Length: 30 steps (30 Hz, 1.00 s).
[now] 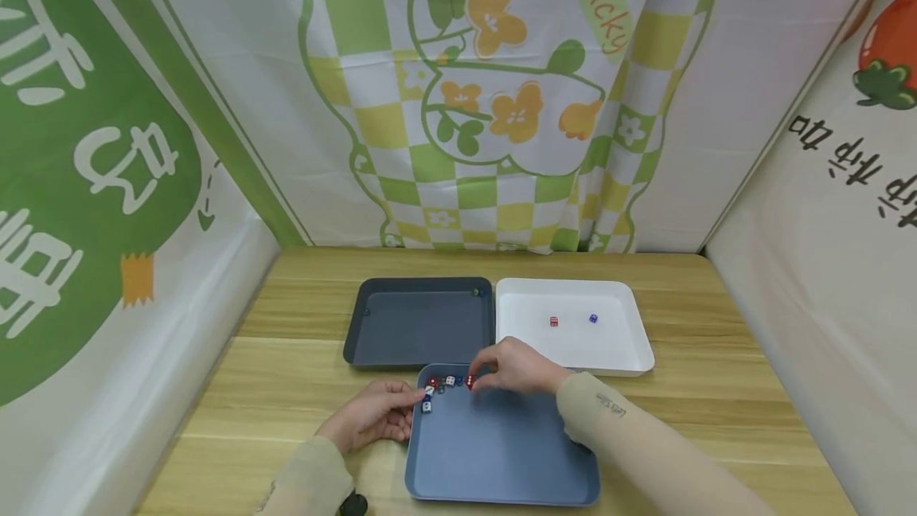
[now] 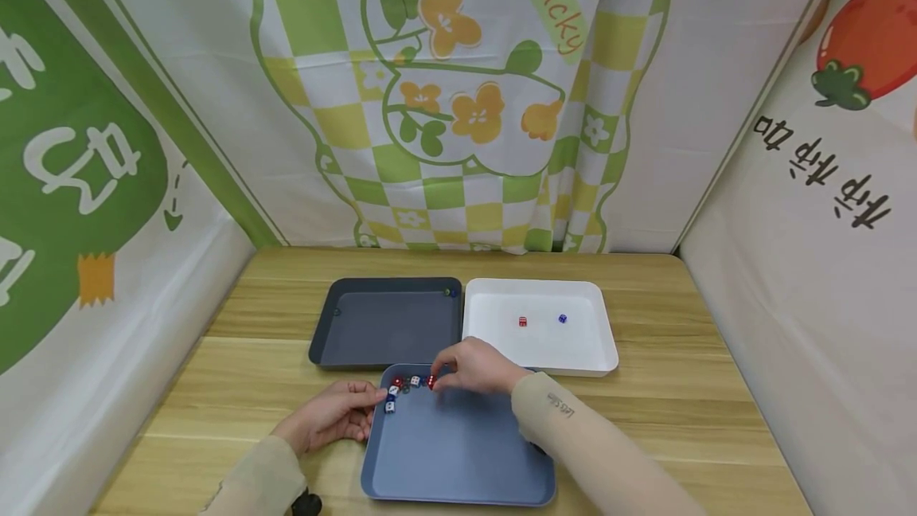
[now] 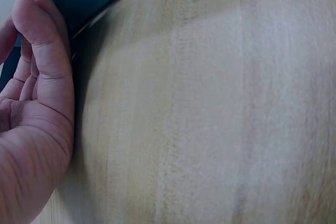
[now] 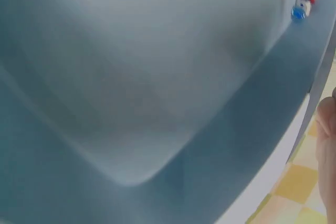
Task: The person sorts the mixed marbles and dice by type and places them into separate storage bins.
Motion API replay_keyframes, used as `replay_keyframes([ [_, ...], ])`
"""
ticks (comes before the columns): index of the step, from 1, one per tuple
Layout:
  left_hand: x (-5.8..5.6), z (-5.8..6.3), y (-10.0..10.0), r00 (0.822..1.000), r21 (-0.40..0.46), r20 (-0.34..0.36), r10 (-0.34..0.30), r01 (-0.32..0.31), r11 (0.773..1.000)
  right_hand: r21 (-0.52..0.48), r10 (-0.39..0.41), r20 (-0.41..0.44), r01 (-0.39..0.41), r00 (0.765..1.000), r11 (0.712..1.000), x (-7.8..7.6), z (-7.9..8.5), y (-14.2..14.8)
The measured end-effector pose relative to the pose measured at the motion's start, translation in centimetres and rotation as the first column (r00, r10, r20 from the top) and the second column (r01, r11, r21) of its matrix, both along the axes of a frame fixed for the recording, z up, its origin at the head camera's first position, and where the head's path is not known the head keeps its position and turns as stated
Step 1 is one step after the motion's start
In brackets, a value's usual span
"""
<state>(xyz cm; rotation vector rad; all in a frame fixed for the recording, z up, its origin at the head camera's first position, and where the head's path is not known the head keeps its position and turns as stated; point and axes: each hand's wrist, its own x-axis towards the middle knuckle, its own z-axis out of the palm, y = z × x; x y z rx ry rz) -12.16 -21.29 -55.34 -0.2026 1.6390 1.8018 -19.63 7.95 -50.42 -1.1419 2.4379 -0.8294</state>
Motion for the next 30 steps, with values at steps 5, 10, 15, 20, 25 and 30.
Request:
replay_keyframes([
  [5, 0.1, 0.1, -0.1, 1.000, 0.001, -0.002, 0.000, 0.000, 1.000, -0.029, -0.038, -0.026, 0.037, 0.999, 0.999, -0.9, 0.5, 0.8],
  [10, 0.1, 0.1, -0.1, 1.000, 0.004, -0.001, -0.004, 0.004, 1.000, -0.047, -0.102, 0.003, 0.102, 0.995, 0.994, -1.8, 0.8, 1.8],
  [15, 0.0, 0.0, -0.1, 1.000, 0.005, 0.004, -0.003, 0.003, 1.000, -0.025, -0.180, 0.018, 0.180, 0.984, 0.983, -2.6, 0.8, 2.9],
  [20, 0.0, -0.1, -0.2, 1.000, 0.004, 0.002, -0.001, 0.001, 1.000, -0.023, -0.213, -0.014, 0.212, 0.977, 0.977, -3.6, 0.8, 3.8],
  [25, 0.1, 0.0, -0.1, 1.000, 0.004, 0.003, -0.001, 0.001, 1.000, -0.052, -0.246, -0.017, 0.245, 0.969, 0.968, -4.7, 0.9, 5.0],
  [30, 0.1, 0.1, 0.0, 1.000, 0.003, 0.006, 0.003, -0.003, 1.000, -0.044, -0.317, 0.029, 0.318, 0.948, 0.947, -5.6, 0.8, 6.2],
])
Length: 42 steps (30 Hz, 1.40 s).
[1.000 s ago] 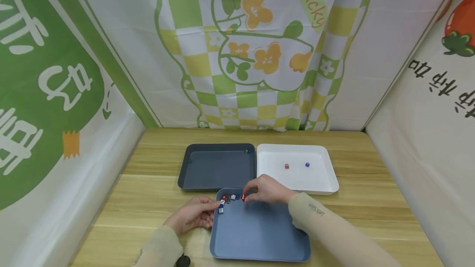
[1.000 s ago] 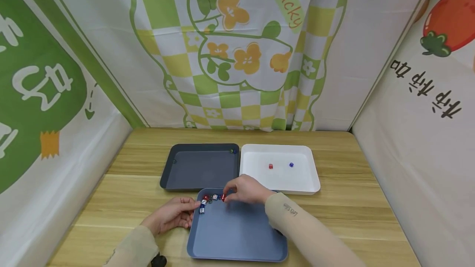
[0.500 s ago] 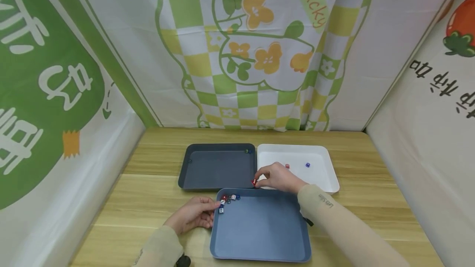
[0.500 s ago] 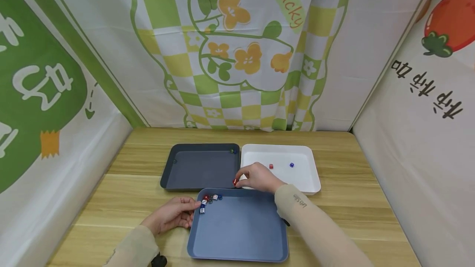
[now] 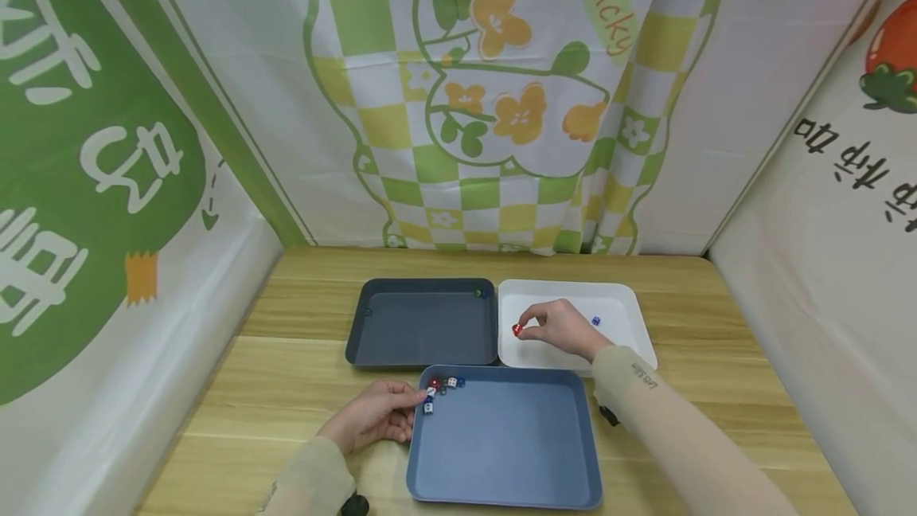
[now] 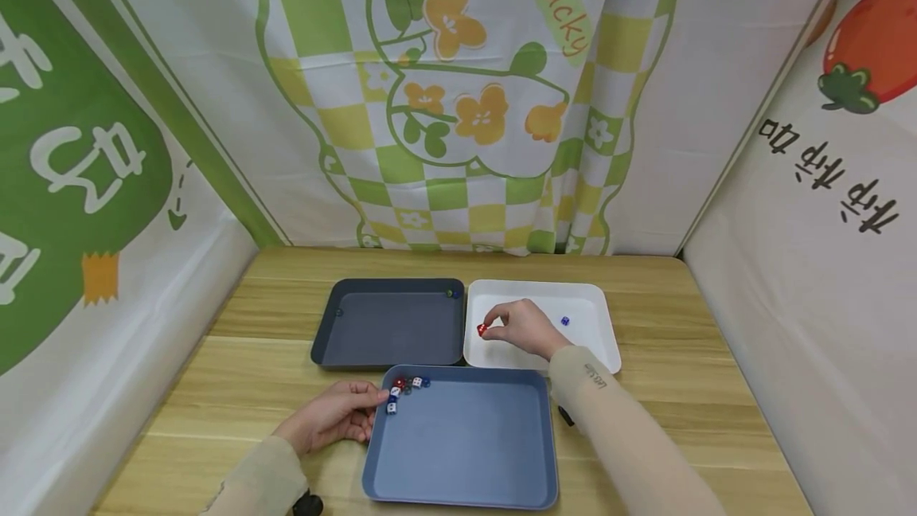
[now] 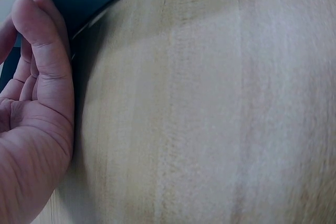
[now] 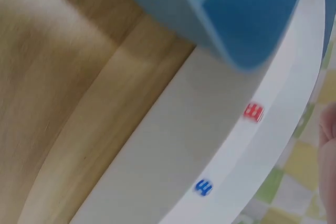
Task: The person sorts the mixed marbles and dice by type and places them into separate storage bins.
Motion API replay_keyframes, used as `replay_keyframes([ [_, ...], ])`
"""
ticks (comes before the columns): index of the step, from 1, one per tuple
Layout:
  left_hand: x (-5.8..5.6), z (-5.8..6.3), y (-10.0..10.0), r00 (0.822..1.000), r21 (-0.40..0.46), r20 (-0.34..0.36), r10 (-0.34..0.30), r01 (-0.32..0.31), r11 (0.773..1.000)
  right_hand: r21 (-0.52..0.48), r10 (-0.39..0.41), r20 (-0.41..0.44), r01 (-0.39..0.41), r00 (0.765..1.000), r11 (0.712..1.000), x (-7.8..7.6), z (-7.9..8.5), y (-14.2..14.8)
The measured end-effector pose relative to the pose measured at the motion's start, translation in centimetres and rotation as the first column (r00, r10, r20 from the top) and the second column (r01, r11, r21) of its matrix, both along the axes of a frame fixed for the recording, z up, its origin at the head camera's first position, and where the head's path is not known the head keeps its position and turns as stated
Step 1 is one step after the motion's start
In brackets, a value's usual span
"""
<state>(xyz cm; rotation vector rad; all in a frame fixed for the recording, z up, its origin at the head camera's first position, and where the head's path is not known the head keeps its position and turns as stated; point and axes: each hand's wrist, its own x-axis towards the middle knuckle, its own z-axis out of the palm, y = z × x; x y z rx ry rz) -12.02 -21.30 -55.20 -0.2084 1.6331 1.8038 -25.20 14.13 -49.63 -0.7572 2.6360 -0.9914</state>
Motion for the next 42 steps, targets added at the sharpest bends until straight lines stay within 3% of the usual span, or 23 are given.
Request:
replay_keyframes([
  [19, 0.1, 0.1, -0.1, 1.000, -0.012, -0.010, -0.003, 0.003, 1.000, 0.024, -0.195, 0.073, 0.194, 0.978, 0.981, -1.8, -1.7, 3.6],
  [32, 0.0, 0.0, -0.1, 1.000, -0.007, -0.002, -0.003, 0.003, 1.000, 0.061, -0.194, 0.061, 0.190, 0.979, 0.980, -1.9, -2.4, 4.1],
  [42, 0.0, -0.1, -0.1, 1.000, -0.002, -0.012, -0.005, 0.005, 1.000, 0.089, -0.201, 0.106, 0.193, 0.974, 0.977, -2.0, -2.9, 4.0],
])
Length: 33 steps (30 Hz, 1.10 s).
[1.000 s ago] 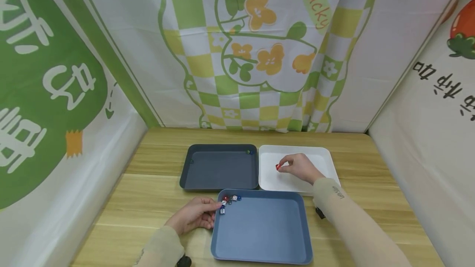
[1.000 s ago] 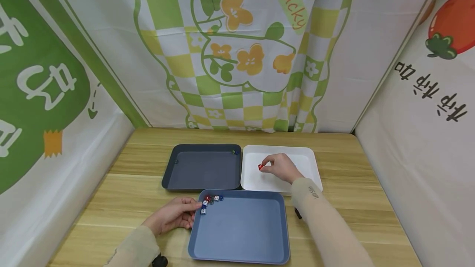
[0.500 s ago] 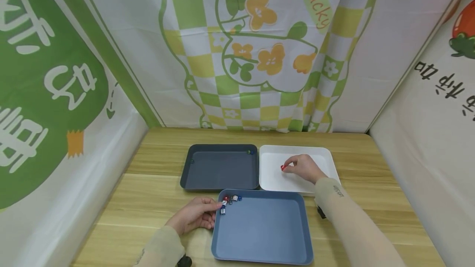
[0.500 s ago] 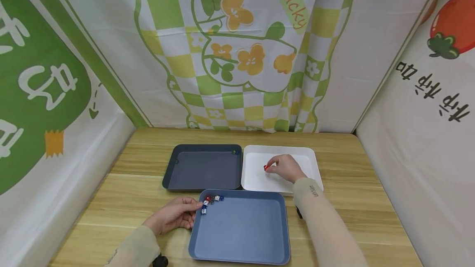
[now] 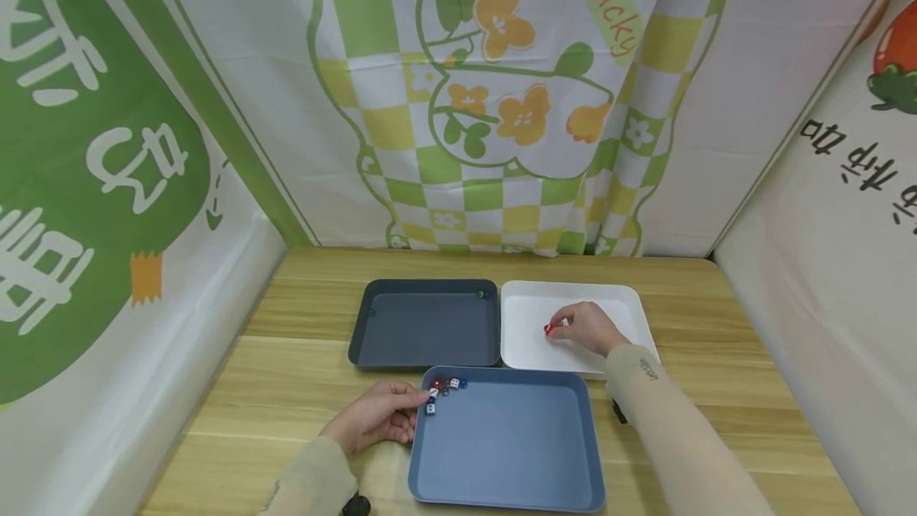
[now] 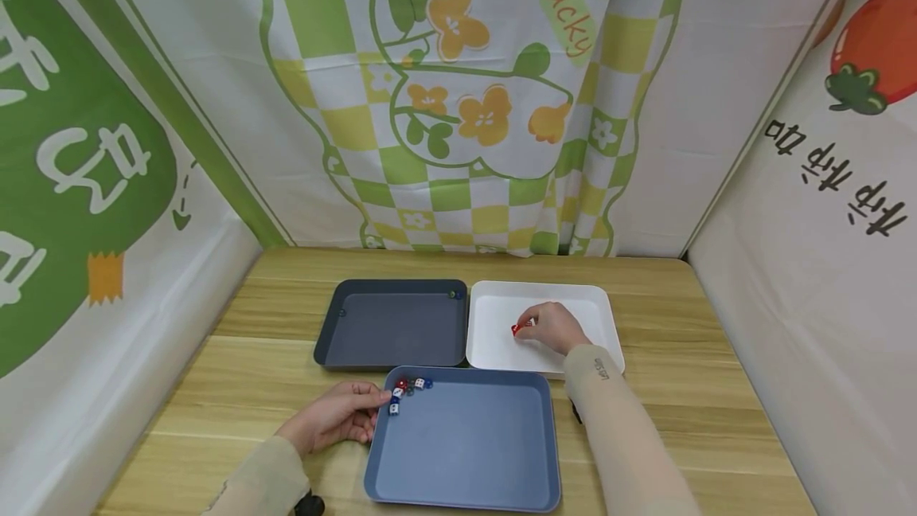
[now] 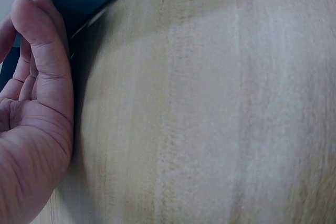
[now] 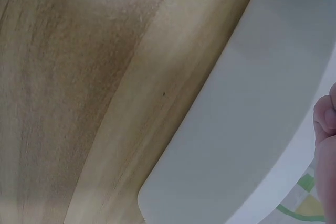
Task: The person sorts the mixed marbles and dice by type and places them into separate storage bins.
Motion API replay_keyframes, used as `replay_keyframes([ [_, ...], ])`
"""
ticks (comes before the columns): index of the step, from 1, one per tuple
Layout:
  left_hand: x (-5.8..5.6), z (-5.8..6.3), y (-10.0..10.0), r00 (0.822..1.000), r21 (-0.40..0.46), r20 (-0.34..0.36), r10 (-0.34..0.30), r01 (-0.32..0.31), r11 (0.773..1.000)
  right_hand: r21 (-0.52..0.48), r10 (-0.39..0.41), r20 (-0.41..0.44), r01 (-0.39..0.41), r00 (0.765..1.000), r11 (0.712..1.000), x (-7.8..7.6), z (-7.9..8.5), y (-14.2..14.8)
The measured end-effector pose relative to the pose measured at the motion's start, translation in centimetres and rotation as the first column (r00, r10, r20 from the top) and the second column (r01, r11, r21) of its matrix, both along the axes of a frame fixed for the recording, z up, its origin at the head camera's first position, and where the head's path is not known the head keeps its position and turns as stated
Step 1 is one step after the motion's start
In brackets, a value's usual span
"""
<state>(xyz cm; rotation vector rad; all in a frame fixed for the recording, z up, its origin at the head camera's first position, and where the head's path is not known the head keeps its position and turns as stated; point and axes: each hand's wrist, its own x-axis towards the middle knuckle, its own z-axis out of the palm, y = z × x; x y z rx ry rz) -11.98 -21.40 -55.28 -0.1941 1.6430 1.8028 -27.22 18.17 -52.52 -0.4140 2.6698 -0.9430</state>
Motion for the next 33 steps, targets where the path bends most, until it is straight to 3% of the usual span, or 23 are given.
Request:
replay_keyframes([
  [7, 0.0, 0.0, 0.0, 1.000, -0.002, -0.003, -0.002, 0.002, 1.000, 0.030, -0.014, 0.039, 0.013, 0.999, 0.999, 0.0, -0.4, -0.1],
  [19, 0.1, 0.2, 0.0, 1.000, -0.001, 0.005, 0.002, -0.002, 1.000, 0.109, 0.056, -0.006, -0.055, 0.998, 0.992, 0.1, -0.9, -0.2],
  [33, 0.0, 0.1, 0.0, 1.000, -0.001, 0.005, 0.001, -0.001, 1.000, 0.124, 0.068, -0.024, -0.064, 0.997, 0.990, 0.3, -1.1, -0.3],
])
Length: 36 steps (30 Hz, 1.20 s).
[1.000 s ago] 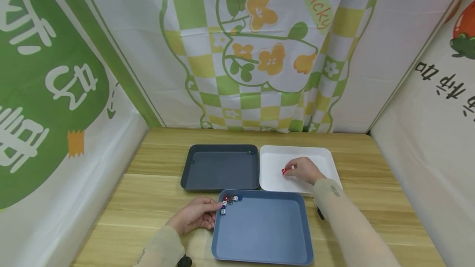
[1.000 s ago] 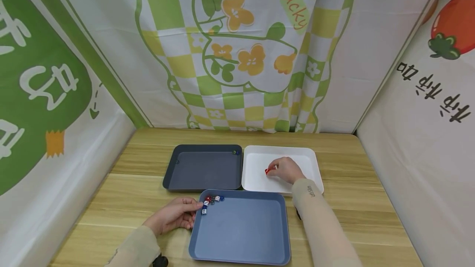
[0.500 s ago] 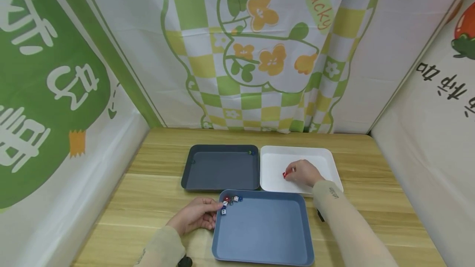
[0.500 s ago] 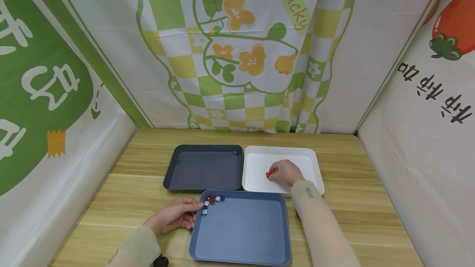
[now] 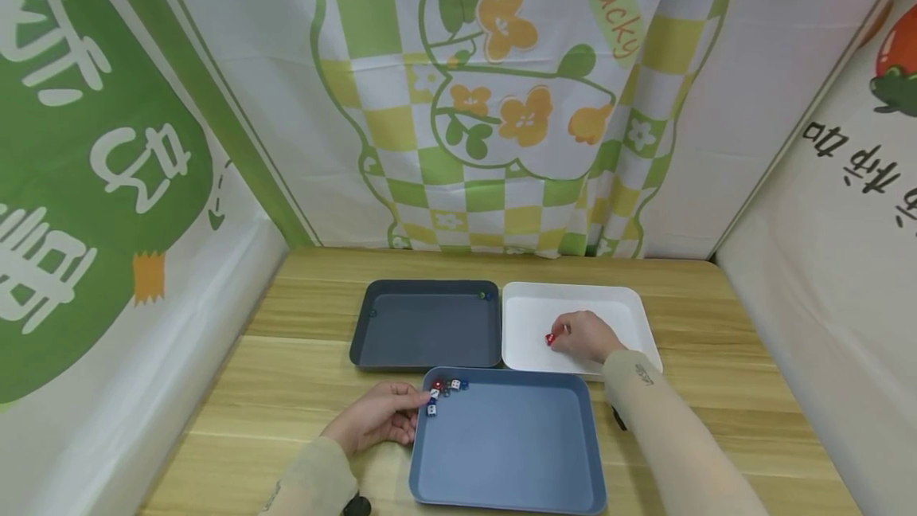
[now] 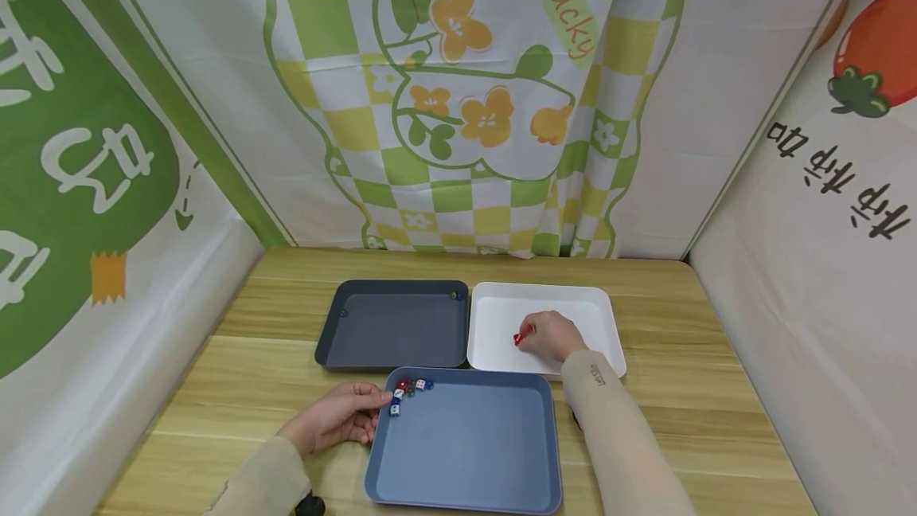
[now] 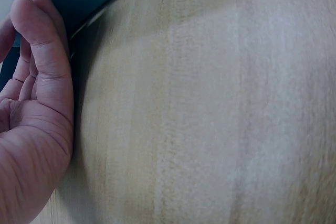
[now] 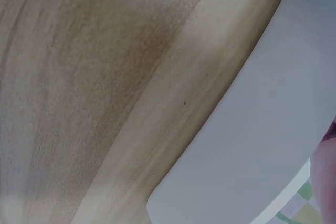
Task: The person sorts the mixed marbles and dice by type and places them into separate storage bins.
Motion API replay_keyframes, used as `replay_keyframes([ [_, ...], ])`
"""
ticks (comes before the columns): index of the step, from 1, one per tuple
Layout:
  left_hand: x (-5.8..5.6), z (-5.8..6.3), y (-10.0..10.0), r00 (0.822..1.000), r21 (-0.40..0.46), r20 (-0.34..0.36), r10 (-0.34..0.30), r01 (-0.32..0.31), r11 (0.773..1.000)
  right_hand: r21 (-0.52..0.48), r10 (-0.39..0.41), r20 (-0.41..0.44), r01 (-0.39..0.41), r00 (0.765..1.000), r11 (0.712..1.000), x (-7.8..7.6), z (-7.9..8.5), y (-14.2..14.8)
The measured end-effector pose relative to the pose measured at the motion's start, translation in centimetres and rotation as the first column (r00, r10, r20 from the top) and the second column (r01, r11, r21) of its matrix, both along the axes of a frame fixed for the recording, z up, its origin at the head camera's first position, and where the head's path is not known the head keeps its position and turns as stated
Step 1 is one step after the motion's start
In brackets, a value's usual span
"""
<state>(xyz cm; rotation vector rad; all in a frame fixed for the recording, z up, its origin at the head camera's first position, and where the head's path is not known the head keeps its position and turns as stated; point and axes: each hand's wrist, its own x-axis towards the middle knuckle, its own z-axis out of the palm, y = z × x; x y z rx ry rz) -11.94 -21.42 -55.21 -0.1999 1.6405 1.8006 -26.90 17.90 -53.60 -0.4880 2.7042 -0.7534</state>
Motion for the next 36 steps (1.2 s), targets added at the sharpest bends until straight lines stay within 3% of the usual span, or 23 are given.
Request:
replay_keyframes([
  [12, 0.0, -0.1, 0.0, 1.000, 0.004, -0.001, -0.003, 0.003, 1.000, -0.042, 0.013, -0.009, -0.013, 1.000, 0.999, 0.3, 0.1, 0.5],
  [30, 0.0, 0.0, 0.0, 1.000, 0.008, -0.013, -0.008, 0.008, 1.000, -0.106, 0.040, -0.044, -0.045, 0.998, 0.993, 1.7, 2.1, 1.4],
  [36, -0.1, -0.1, 0.0, 1.000, 0.009, -0.011, -0.009, 0.009, 1.000, -0.144, 0.085, -0.053, -0.091, 0.995, 0.985, 2.5, 2.7, 1.2],
])
